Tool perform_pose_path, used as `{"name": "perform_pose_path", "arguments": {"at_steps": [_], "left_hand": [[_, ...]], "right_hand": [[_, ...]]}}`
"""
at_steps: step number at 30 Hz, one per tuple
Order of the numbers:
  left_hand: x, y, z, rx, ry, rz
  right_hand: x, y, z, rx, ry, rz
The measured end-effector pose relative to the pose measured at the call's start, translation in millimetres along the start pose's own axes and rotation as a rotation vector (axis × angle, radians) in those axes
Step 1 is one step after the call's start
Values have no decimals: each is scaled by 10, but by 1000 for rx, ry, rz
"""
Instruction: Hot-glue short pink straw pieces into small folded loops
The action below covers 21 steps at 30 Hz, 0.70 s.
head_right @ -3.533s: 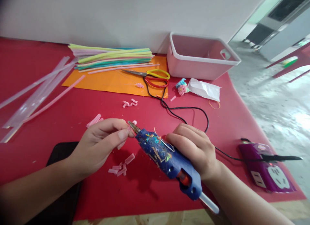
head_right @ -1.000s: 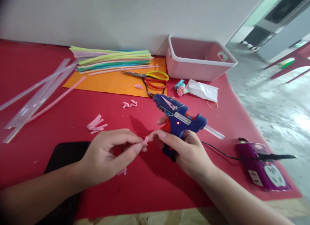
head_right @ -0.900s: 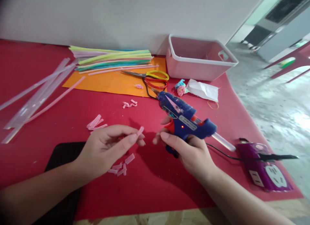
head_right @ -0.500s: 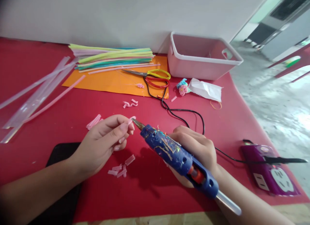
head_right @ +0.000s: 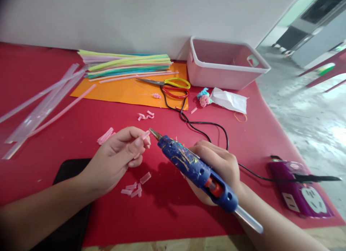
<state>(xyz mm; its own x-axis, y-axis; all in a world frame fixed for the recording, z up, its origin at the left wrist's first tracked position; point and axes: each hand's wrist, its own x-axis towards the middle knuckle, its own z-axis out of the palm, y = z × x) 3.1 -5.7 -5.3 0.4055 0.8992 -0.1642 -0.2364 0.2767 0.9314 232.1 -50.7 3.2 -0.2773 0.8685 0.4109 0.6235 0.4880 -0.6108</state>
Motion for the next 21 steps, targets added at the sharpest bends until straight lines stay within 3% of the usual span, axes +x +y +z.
{"name": "perform_pose_path", "arguments": {"at_steps": [21], "left_hand": [[-11,-10,-7,50,-8,52]], "right_hand": [[-22,14,-2,14,-42,4]]}}
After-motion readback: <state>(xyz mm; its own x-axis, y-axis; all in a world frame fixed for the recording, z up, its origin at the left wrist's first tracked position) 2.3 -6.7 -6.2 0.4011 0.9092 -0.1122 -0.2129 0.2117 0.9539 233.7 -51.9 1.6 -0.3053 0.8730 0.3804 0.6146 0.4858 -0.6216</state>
